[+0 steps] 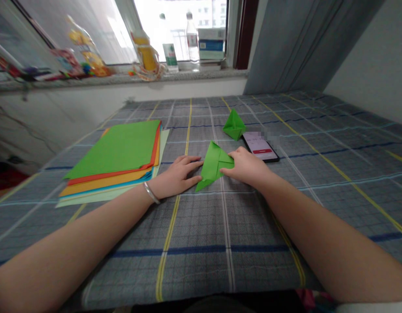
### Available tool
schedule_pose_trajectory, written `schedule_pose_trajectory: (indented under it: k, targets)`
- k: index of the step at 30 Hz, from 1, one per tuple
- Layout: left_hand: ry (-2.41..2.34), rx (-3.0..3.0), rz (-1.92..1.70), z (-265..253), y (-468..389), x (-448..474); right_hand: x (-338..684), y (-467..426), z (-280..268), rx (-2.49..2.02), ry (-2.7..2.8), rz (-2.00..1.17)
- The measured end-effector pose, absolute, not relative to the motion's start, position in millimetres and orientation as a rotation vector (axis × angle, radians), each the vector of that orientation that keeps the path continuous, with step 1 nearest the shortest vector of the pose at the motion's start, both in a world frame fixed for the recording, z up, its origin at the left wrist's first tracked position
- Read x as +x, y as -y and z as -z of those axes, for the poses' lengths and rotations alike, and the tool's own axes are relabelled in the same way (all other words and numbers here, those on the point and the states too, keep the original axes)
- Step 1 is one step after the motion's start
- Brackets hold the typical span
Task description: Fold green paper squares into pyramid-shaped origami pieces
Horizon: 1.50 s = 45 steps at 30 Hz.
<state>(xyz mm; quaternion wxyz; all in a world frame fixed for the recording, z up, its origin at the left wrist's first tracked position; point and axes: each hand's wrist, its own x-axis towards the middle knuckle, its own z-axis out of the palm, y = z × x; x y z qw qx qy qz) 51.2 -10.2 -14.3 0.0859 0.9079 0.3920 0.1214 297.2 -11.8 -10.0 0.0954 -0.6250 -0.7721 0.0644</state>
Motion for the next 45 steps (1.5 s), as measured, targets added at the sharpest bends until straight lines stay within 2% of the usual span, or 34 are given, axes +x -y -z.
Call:
schedule_pose_trajectory:
  k: [10, 17, 21, 32, 45]
  targets:
    - [-0.796, 1.971, -0.895, 19.8, 5.8, 56.0, 288.1, 8.6, 15.6, -1.516, 1.974, -0.475]
    - [-0.663, 1.949, -0.9, 13.5, 16.9, 59.9, 277.6, 11.2, 16.1, -1.129, 1.774, -0.995]
    - [-0.636, 2.011, -0.863, 12.0, 21.3, 61.9, 273.3, 11.0, 20.2, -1.015, 1.689, -1.15]
    - [-0.615, 1.892, -0.85, 13.8, 22.0, 64.9, 267.1, 14.4, 19.6, -0.951, 1.615, -1.295]
    - [-0.619, 1.796, -0.876, 13.0, 14.4, 61.7, 272.5, 17.3, 12.0, -0.927, 1.769, -1.247]
